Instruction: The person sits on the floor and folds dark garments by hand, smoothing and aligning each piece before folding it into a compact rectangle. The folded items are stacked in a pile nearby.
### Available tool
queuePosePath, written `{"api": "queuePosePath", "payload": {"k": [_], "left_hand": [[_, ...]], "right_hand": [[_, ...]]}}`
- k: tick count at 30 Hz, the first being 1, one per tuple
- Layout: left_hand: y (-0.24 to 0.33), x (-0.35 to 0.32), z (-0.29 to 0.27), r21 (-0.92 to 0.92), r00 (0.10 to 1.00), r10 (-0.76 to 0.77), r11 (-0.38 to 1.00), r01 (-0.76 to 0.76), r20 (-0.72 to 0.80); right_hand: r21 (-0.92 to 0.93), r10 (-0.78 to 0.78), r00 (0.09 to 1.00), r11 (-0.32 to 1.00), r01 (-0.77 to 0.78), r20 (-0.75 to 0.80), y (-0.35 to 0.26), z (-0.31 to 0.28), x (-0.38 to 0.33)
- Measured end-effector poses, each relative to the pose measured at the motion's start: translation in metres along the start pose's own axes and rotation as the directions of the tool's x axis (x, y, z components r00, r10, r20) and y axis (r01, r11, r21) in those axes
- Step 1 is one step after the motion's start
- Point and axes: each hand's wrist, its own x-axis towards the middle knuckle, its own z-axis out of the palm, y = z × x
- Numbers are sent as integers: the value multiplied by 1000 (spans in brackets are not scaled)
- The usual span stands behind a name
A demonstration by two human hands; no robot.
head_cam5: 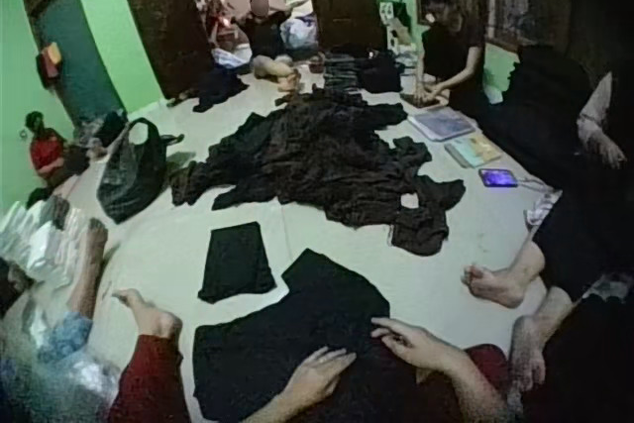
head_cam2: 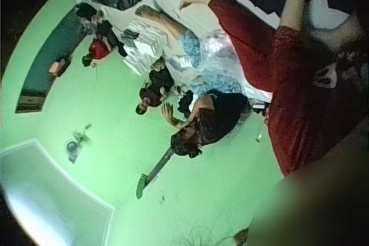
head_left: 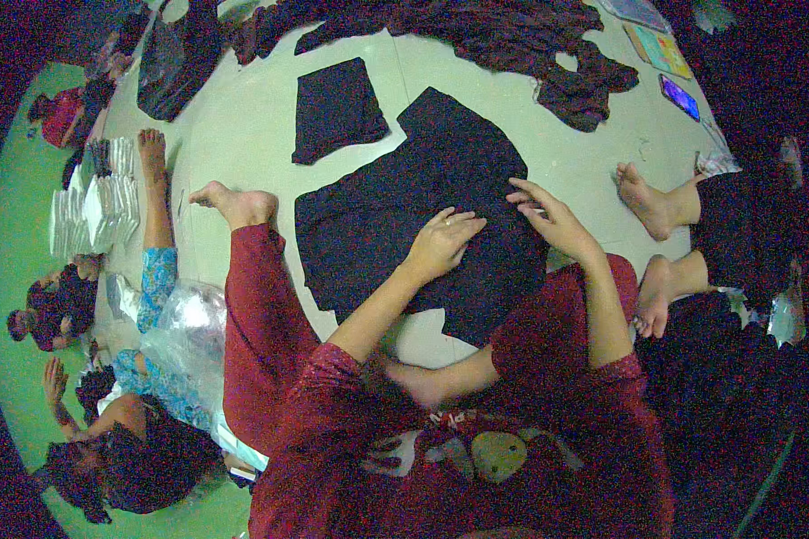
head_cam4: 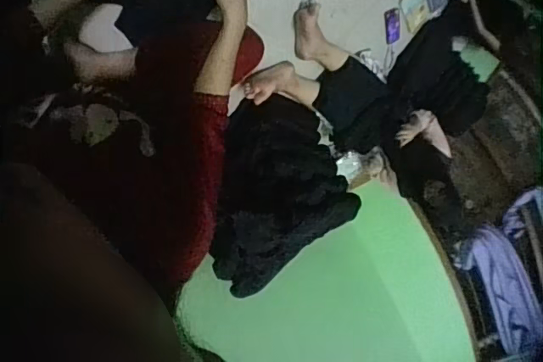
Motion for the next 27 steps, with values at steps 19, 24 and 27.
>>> {"api": "queuePosePath", "payload": {"k": [19,24,27], "left_hand": [[-54,-47,-60,-314,852,-473,863,396,-225],[-121,-123,-113,303,829,-480,775,554,-287],[-132,-142,-122,339,852,-501,784,520,-151]], "right_hand": [[-522,-14,986,847,98,164,19,61,27],[-556,-56,988,821,128,144,21,64,26],[-563,-28,985,818,119,169,21,65,28]]}}
